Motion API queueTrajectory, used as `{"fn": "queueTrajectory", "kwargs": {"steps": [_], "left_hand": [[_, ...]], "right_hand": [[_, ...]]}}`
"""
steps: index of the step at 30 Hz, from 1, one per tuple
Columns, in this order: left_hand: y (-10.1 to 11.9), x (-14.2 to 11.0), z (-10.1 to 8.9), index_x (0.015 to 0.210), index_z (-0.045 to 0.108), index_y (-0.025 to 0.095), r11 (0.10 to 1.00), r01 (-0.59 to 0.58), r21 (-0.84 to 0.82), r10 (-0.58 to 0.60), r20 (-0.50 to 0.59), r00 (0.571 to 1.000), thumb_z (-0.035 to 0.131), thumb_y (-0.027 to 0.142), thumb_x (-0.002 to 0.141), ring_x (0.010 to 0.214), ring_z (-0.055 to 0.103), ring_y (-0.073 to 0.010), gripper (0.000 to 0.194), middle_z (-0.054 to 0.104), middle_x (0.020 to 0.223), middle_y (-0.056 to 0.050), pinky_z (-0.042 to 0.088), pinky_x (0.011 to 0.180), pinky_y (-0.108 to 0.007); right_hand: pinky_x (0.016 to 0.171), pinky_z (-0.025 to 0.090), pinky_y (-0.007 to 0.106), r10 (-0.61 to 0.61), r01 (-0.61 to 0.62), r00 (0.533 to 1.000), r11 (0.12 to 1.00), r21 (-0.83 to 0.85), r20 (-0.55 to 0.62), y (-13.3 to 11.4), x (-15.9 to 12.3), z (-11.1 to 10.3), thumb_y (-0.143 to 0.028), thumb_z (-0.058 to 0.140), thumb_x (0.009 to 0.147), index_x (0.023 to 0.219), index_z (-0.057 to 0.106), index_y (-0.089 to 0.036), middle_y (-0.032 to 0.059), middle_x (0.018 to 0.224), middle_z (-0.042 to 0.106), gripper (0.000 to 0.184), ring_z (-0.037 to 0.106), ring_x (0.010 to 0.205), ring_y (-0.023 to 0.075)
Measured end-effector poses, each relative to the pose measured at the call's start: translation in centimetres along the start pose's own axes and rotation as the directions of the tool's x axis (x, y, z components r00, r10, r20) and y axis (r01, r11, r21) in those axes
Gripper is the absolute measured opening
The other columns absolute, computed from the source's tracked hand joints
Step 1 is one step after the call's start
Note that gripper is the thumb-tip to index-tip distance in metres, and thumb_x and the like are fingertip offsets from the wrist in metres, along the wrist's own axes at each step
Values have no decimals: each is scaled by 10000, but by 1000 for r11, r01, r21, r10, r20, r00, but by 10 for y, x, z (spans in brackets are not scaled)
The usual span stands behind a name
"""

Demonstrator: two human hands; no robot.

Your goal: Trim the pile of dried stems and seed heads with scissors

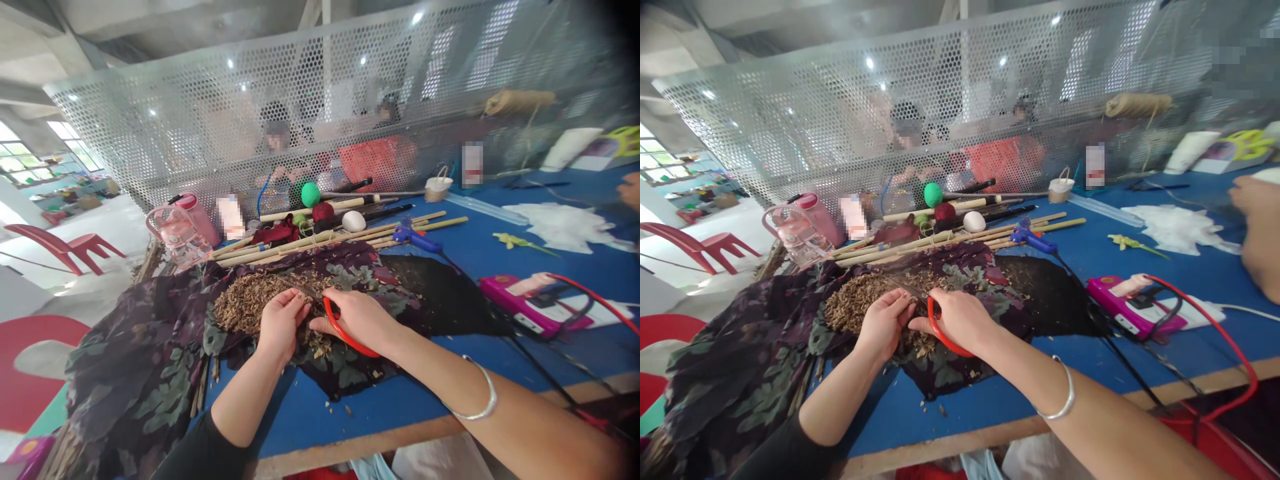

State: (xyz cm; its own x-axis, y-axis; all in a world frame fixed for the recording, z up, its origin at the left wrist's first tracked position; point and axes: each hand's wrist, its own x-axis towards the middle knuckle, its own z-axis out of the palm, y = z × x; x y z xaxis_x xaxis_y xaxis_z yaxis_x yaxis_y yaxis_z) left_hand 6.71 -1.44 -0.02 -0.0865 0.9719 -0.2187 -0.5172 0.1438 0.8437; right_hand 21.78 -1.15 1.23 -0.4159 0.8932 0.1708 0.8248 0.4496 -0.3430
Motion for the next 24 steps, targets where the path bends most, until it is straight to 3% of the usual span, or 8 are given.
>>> {"fn": "queueTrajectory", "kwargs": {"steps": [8,17,21,24], "left_hand": [[-2,3,0,753,592,130,997,-17,-77,19,22,1000,758,160,572,603,560,-50,248,602,696,14,467,632,-164],[0,6,-3,771,603,122,990,19,-138,-10,67,998,718,147,639,585,537,-38,178,587,708,14,464,588,-148],[2,7,-3,775,602,127,982,12,-189,-2,52,999,703,119,650,617,556,-45,161,587,703,13,480,624,-154],[5,6,-2,769,610,130,979,-2,-205,14,57,998,711,113,639,608,558,-43,165,587,687,16,481,623,-149]], "right_hand": [[507,348,228,6,-8,1000,995,104,18,-2,1,-3,-638,487,754,833,550,-204,40,636,617,446,588,569,179],[481,300,214,-27,25,1000,972,233,7,5,4,-8,-619,467,778,742,510,-212,-20,544,514,411,469,491,129],[525,338,225,3,-7,1000,964,266,14,6,3,-11,-564,479,801,955,539,-191,-3,620,566,408,530,562,148],[614,391,256,-10,9,1000,974,227,3,7,2,-9,-532,535,777,1147,481,-171,50,780,626,519,600,725,195]]}}
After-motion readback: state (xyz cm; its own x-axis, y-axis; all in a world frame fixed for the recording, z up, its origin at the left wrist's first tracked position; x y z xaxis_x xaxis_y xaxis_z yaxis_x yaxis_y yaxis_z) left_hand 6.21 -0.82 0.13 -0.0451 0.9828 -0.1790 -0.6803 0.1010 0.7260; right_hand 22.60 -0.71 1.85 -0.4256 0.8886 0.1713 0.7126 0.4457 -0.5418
